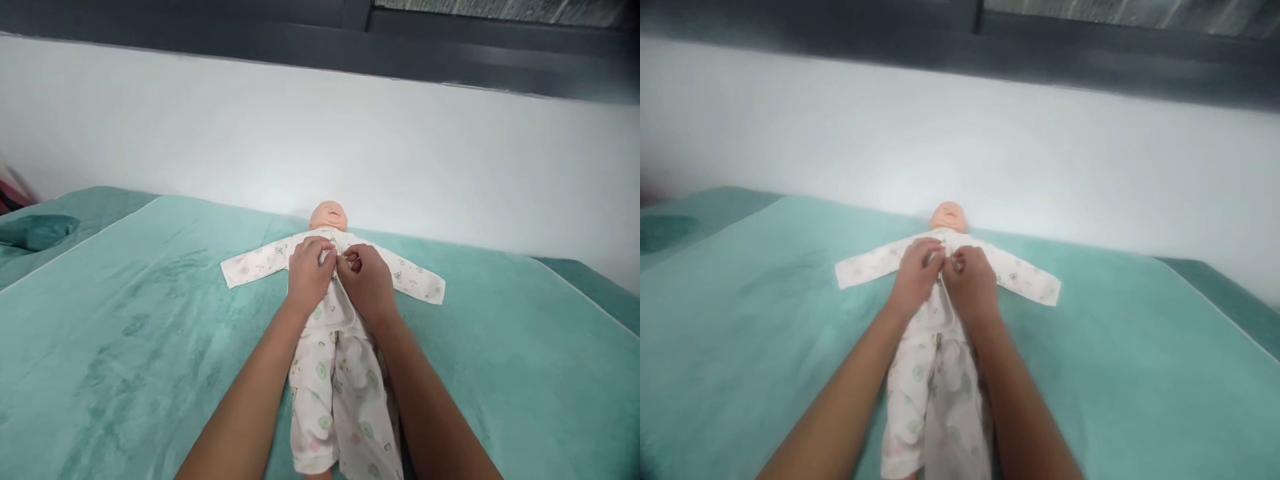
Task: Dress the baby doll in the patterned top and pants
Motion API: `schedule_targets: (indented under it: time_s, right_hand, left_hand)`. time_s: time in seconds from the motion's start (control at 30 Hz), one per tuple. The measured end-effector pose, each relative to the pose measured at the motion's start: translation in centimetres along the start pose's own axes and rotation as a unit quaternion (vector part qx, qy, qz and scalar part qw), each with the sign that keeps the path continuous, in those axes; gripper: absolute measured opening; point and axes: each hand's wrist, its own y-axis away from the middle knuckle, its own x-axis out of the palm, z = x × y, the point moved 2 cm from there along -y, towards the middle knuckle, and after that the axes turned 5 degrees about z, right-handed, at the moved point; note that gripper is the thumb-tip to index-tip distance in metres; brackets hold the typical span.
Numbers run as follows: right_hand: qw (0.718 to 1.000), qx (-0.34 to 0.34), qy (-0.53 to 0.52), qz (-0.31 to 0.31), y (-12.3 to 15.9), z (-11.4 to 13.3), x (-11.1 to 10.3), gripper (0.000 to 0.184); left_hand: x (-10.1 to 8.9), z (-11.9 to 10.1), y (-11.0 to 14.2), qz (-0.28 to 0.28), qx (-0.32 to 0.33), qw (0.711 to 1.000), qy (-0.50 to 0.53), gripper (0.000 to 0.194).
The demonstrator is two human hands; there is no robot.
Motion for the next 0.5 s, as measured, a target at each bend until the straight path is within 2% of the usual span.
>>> schedule_targets:
  time_s: [0.17, 0.33, 0.5]
  right_hand:
    - [0.998, 0.052, -0.002, 0.037, -0.8, -0.5, 0.2, 0.018]
    - [0.996, 0.061, 0.007, 0.066, -1.7, -0.7, 0.2, 0.02]
    - [0.992, 0.021, 0.037, 0.121, -2.1, -0.5, 0.0, 0.024]
  left_hand:
    - [0.3, -0.2, -1.0, 0.021, -0.024, 0.999, -0.035, 0.011]
    - [0.4, -0.2, -2.0, 0.026, -0.068, 0.996, -0.044, 0.012]
    - [0.2, -0.3, -2.1, 0.029, -0.094, 0.995, -0.011, 0.017]
